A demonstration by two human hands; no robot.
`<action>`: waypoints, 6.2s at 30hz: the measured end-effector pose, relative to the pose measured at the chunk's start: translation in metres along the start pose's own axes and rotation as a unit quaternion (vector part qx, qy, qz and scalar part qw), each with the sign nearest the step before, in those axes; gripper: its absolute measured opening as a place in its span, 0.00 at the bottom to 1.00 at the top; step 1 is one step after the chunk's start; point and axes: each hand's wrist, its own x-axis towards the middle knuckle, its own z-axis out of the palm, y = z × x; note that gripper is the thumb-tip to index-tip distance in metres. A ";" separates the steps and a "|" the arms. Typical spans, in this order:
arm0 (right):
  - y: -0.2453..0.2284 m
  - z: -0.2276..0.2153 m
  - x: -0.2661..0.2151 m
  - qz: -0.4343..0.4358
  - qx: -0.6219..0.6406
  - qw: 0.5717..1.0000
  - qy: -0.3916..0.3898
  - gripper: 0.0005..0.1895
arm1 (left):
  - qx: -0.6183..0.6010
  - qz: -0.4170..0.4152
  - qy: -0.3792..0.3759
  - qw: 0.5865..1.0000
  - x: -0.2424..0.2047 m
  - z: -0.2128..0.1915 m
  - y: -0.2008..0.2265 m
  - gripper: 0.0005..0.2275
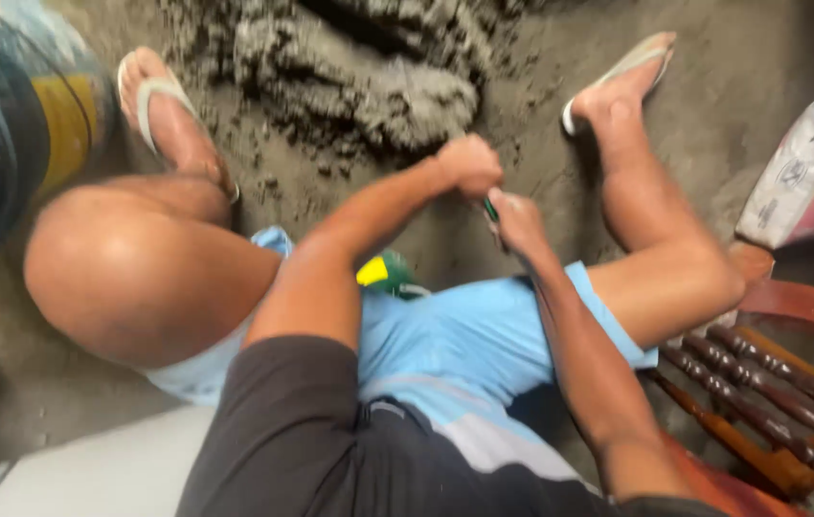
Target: Mixing cement and sand with water using a hand trowel while sitting on a chair.
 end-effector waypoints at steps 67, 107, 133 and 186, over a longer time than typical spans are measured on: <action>-0.057 0.093 -0.020 -0.060 -0.329 0.931 -0.150 0.17 | 0.021 -0.203 0.046 0.978 -0.141 0.016 0.070 0.08; -0.119 0.052 -0.018 0.099 0.038 0.989 -0.100 0.32 | -0.029 0.062 0.315 0.947 -0.069 0.043 -0.052 0.04; -0.062 0.032 -0.044 0.148 0.104 0.976 -0.121 0.32 | 0.073 -0.031 0.161 0.984 -0.062 0.017 0.023 0.11; -0.216 -0.102 0.202 -0.111 -0.456 0.883 -0.022 0.20 | 0.052 -0.413 0.099 0.904 0.163 -0.017 -0.192 0.09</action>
